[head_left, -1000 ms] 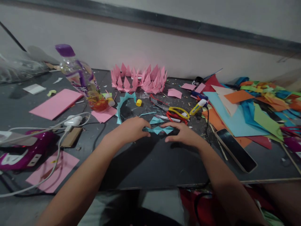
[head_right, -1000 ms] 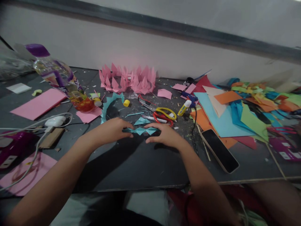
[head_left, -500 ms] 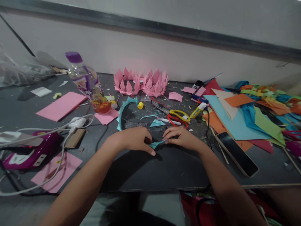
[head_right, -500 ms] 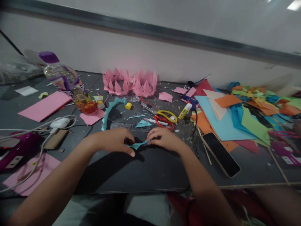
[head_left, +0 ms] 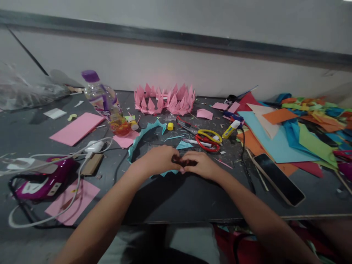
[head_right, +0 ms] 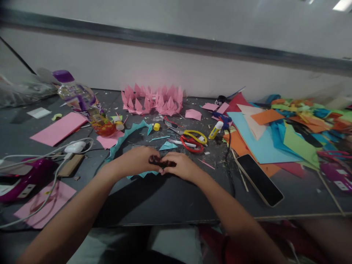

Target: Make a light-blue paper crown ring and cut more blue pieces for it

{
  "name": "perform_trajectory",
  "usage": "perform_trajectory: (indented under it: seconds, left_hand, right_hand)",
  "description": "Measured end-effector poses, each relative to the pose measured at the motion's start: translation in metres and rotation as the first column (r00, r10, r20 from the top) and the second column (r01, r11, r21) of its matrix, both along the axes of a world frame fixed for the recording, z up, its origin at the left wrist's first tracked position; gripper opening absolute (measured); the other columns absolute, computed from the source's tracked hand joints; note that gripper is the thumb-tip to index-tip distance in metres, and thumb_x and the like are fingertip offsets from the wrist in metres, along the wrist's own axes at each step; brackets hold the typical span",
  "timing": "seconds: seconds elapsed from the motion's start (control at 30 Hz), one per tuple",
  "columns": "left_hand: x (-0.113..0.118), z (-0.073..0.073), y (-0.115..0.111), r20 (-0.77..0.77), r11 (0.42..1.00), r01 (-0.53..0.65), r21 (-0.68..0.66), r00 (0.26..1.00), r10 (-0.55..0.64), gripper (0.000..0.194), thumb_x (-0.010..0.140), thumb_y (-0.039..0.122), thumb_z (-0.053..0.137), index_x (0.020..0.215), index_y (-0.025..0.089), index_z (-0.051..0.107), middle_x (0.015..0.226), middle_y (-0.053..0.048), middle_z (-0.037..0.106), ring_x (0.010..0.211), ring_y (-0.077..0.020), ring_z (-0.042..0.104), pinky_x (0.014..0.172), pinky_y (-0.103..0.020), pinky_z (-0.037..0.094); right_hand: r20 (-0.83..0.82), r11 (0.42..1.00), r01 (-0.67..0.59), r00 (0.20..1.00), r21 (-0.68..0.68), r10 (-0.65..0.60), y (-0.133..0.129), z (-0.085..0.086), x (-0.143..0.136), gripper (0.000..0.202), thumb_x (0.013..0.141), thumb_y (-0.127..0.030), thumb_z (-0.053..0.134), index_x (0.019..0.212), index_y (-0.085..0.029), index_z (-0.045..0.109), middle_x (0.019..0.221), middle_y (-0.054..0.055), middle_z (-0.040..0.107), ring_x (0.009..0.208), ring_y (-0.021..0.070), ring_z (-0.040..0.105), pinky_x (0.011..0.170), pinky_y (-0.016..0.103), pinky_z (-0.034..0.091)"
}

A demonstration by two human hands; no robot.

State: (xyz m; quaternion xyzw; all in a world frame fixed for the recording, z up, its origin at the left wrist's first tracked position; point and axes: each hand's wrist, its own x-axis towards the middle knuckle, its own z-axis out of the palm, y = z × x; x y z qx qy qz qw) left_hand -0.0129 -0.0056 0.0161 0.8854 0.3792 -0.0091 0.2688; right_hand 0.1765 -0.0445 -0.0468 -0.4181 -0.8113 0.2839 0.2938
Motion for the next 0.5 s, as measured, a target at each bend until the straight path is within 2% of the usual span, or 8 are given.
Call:
perform_trajectory:
  seconds: [0.1,0.17,0.23,0.33,0.4,0.5]
  left_hand:
    - [0.001,-0.001,-0.003,0.001,0.999,0.045,-0.028,0.999,-0.045,0.025,0.074,0.041,0.062,0.088,0.021,0.066,0.082,-0.002,0.069,0.07,-0.0159,0.061,0.056,-0.023,0.036]
    - [-0.001,0.0,-0.003,0.014,1.0,0.022,-0.001,1.0,-0.022,0.034,0.074,0.05,0.06,0.089,0.02,0.066,0.083,-0.003,0.069,0.071,-0.0167,0.062,0.058,-0.024,0.037]
    - [-0.003,0.002,-0.003,0.01,1.0,0.008,0.015,1.0,-0.008,0.044,0.069,0.057,0.062,0.092,0.019,0.066,0.084,-0.003,0.069,0.073,-0.0182,0.062,0.059,-0.025,0.039]
    - [-0.004,0.001,-0.005,-0.031,0.999,0.042,-0.011,0.999,-0.042,0.043,0.062,0.05,0.07,0.094,0.02,0.066,0.086,-0.003,0.069,0.076,-0.0186,0.063,0.059,-0.023,0.04]
    - [-0.003,-0.001,-0.006,-0.05,0.996,0.088,-0.028,0.995,-0.089,0.033,0.066,0.039,0.068,0.094,0.02,0.066,0.085,-0.003,0.07,0.075,-0.0174,0.063,0.059,-0.022,0.04]
    - [-0.002,-0.003,-0.006,-0.042,0.991,0.133,-0.017,0.99,-0.134,0.02,0.073,0.023,0.057,0.091,0.019,0.067,0.081,-0.002,0.071,0.07,-0.0151,0.063,0.057,-0.021,0.04]
  right_hand:
    - [0.005,0.988,0.126,0.992,0.085,-0.127,0.003,0.003,0.006,0.022,0.081,-0.04,0.059,0.089,-0.021,0.068,0.087,0.005,0.067,0.076,0.0167,0.062,0.068,0.03,0.05]
    - [0.031,0.947,0.248,0.965,0.204,-0.259,0.006,0.004,0.009,0.025,0.088,-0.037,0.049,0.094,-0.021,0.066,0.093,0.007,0.067,0.087,0.0197,0.061,0.077,0.035,0.049]
    - [0.092,0.898,0.308,0.932,0.314,-0.352,0.011,0.003,0.01,0.029,0.09,-0.034,0.044,0.106,-0.019,0.063,0.104,0.01,0.066,0.101,0.0229,0.058,0.089,0.042,0.045]
    - [0.25,0.876,0.287,0.882,0.388,-0.4,0.016,-0.002,0.008,0.034,0.089,-0.034,0.045,0.116,-0.018,0.06,0.12,0.013,0.059,0.113,0.0273,0.05,0.096,0.048,0.039]
    - [0.325,0.883,0.256,0.86,0.393,-0.394,0.017,-0.005,0.007,0.03,0.089,-0.033,0.046,0.11,-0.019,0.064,0.121,0.012,0.059,0.114,0.0283,0.049,0.094,0.048,0.04]
    - [0.329,0.894,0.238,0.868,0.38,-0.372,0.018,-0.006,0.007,0.025,0.089,-0.031,0.046,0.094,-0.022,0.069,0.118,0.01,0.062,0.111,0.0273,0.05,0.091,0.047,0.042]
